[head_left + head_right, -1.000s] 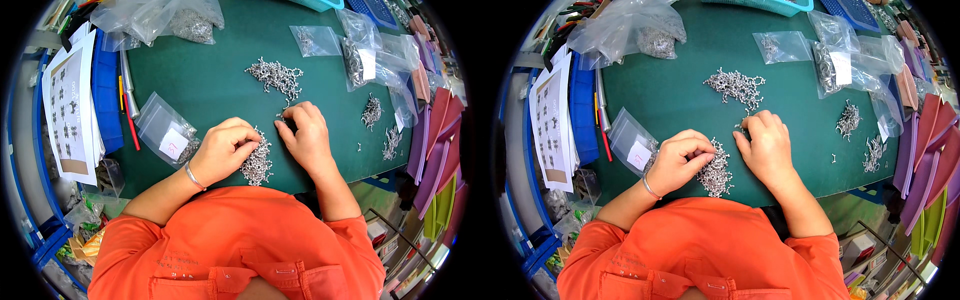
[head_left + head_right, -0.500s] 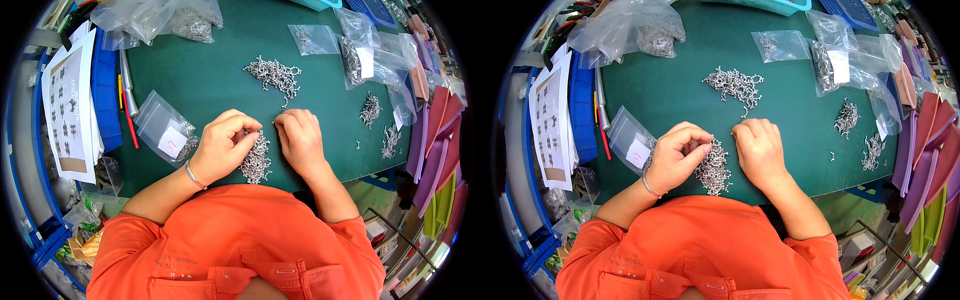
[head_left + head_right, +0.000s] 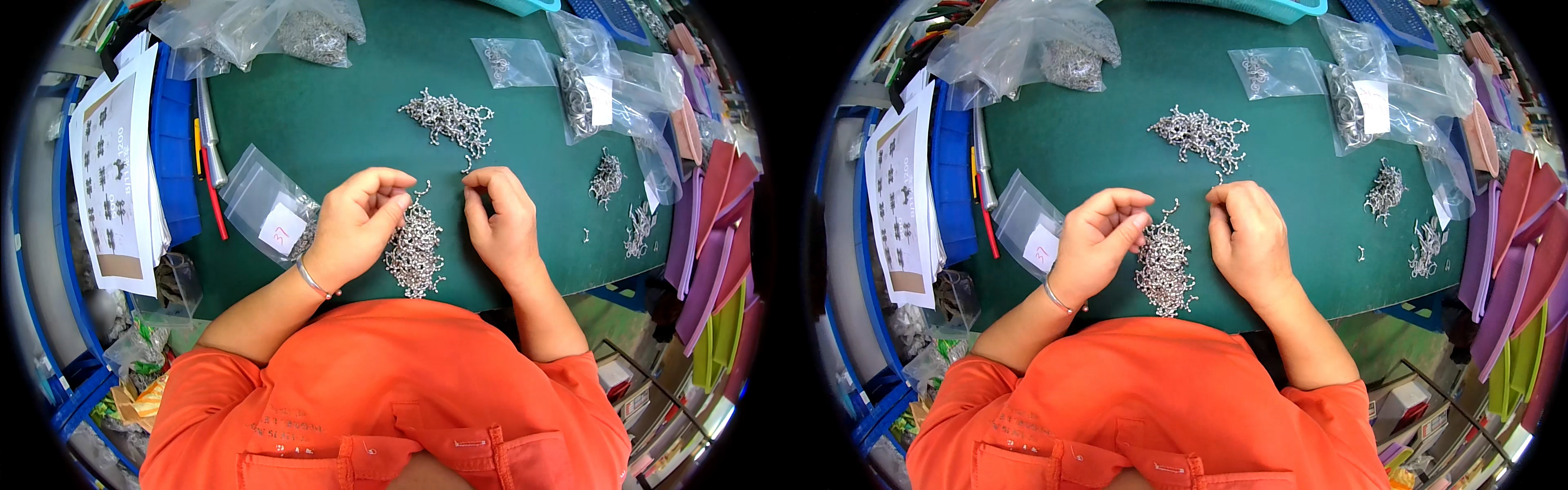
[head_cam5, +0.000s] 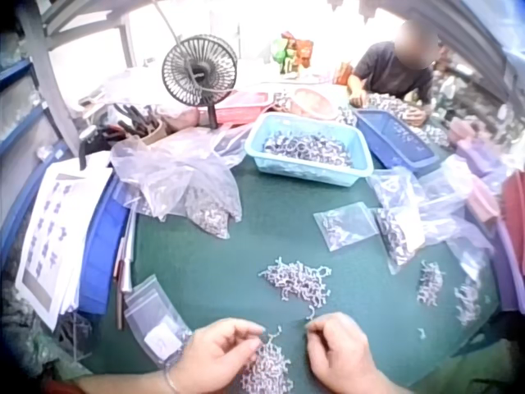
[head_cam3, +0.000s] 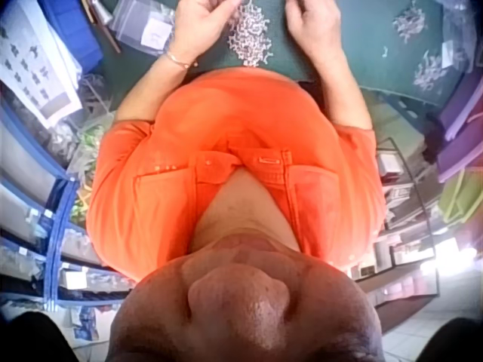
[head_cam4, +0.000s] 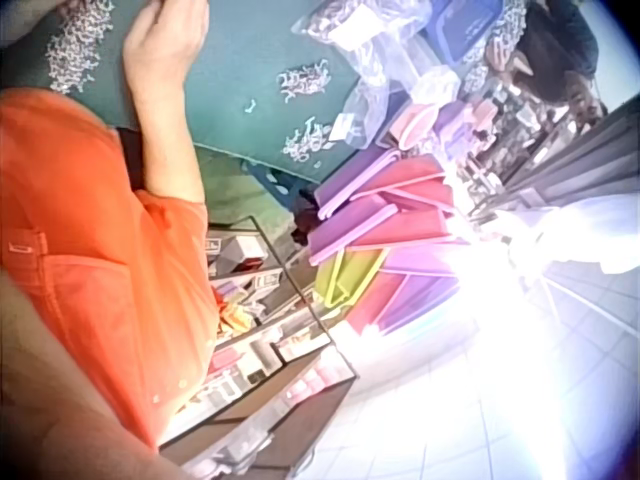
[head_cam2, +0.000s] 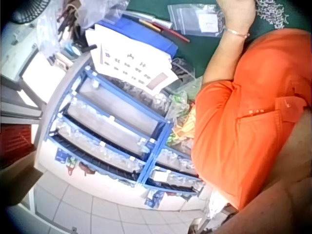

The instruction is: The person sits at a green workbench and repeatedly picks up small silver metal hooks and cylindrical beads. They thread the beads onto the hooks by hand, creating small linked chains. The person works continuously, handling the components one at a time and placing the finished links onto the table.

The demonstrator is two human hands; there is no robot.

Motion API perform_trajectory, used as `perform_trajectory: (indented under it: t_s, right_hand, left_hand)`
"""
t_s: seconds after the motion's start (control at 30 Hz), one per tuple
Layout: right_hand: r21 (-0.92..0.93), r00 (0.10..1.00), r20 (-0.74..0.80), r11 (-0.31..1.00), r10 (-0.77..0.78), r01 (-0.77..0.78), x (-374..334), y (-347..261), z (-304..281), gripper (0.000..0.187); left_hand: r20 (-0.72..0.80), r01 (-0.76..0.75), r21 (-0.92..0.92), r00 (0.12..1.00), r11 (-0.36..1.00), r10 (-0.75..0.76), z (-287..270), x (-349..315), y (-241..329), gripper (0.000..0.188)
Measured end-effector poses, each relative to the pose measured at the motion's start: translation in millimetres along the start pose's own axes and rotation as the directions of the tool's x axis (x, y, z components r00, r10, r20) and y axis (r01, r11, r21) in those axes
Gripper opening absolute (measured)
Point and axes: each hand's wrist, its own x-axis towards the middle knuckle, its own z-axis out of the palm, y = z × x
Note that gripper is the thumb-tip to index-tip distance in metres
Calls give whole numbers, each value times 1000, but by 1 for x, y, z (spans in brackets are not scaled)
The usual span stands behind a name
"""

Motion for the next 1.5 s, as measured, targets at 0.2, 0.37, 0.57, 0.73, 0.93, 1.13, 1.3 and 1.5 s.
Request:
perform_trajectory:
  t_s: [0.2, 0.37, 0.57, 0.73, 0.93, 1.13, 1.3, 1.5]
  right_hand:
    - [-115, 964, 224, 978, -143, 172, 11, -5, 12, 18]
    - [-102, 965, 197, 975, -174, 197, 14, 1, 14, 12]
    - [255, 949, 315, 961, 26, -111, 10, -22, -5, 6]
    - [381, 948, 301, 897, 109, -224, 5, -16, -11, 16]
    - [366, 972, 232, 929, -38, -51, 5, -17, -11, 13]
    - [297, 961, 132, 935, -241, 193, 9, -18, -8, 17]
    - [210, 983, 76, 967, -167, 148, 10, -11, -8, 21]
    - [-166, 983, 144, 977, -112, 135, 19, 22, -7, 17]
  left_hand:
    - [-89, -29, 4, 996, 1000, 29, 0, 2, 0, 18]
    - [-56, 11, -62, 998, 998, -15, 0, -1, 0, 19]
    - [30, 61, -141, 998, 988, -57, 7, -4, 1, 18]
    - [33, 40, -266, 999, 963, -32, 7, -4, -3, 10]
    - [56, 36, -307, 998, 951, -20, 3, -2, -2, 8]
    - [83, 64, -389, 996, 919, -34, 1, -2, -4, 7]
    - [40, 59, -392, 998, 918, -47, 1, -1, -6, 13]
    - [44, -29, -445, 998, 895, 54, 5, -4, -4, 18]
